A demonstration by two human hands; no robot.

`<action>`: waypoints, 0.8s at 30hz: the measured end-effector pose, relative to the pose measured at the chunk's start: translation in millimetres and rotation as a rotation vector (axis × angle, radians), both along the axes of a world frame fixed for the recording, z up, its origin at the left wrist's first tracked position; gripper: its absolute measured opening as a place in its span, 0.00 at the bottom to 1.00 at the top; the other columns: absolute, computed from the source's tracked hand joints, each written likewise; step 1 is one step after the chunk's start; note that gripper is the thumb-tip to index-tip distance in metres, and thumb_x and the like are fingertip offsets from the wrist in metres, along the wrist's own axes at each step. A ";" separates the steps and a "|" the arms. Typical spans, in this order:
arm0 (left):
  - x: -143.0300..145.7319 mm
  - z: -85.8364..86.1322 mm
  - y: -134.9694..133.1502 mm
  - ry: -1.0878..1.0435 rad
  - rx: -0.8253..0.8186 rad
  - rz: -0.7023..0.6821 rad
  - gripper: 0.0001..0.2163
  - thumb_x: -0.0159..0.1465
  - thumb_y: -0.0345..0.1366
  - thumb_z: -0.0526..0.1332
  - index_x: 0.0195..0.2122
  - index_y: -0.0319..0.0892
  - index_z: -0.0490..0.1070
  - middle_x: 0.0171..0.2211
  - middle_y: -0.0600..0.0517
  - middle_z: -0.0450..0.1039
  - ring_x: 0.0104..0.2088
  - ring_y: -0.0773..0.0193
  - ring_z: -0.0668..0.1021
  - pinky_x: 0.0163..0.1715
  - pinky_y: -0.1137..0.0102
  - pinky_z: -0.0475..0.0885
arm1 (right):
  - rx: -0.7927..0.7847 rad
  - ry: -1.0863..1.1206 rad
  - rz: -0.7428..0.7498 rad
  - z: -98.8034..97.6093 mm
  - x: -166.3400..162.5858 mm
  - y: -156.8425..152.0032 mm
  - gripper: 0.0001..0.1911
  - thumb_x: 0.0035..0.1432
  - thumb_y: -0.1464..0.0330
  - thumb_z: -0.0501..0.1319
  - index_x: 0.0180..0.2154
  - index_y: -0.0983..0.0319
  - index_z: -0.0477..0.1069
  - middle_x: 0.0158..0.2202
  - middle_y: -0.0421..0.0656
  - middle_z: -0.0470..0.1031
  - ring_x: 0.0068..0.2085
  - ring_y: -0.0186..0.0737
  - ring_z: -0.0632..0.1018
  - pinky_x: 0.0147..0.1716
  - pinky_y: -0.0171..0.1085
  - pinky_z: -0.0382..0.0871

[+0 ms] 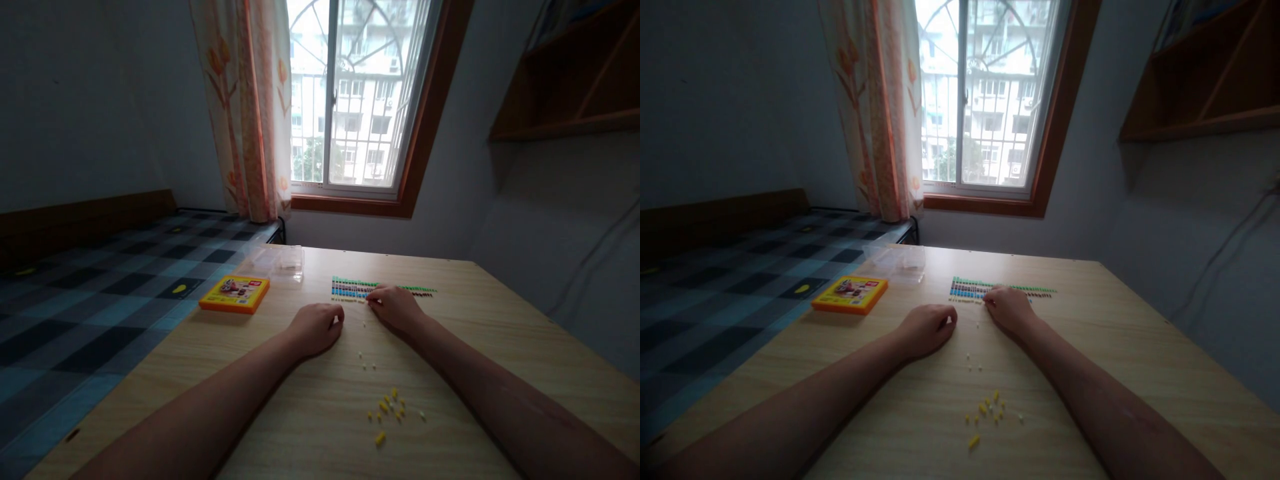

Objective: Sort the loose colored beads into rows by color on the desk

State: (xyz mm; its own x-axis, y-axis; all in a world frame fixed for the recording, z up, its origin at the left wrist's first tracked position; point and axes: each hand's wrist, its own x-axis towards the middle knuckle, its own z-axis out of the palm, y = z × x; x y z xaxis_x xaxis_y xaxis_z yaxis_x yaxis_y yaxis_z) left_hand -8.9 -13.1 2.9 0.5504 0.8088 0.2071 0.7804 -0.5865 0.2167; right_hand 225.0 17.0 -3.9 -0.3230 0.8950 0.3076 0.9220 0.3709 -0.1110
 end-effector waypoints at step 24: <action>-0.1 -1.0 0.9 0.004 0.022 -0.011 0.07 0.61 0.35 0.55 0.36 0.47 0.72 0.33 0.55 0.78 0.32 0.63 0.76 0.31 0.71 0.65 | 0.043 0.048 -0.088 -8.0 -10.1 4.6 0.13 0.61 0.61 0.56 0.37 0.55 0.79 0.40 0.41 0.78 0.37 0.38 0.77 0.33 0.33 0.63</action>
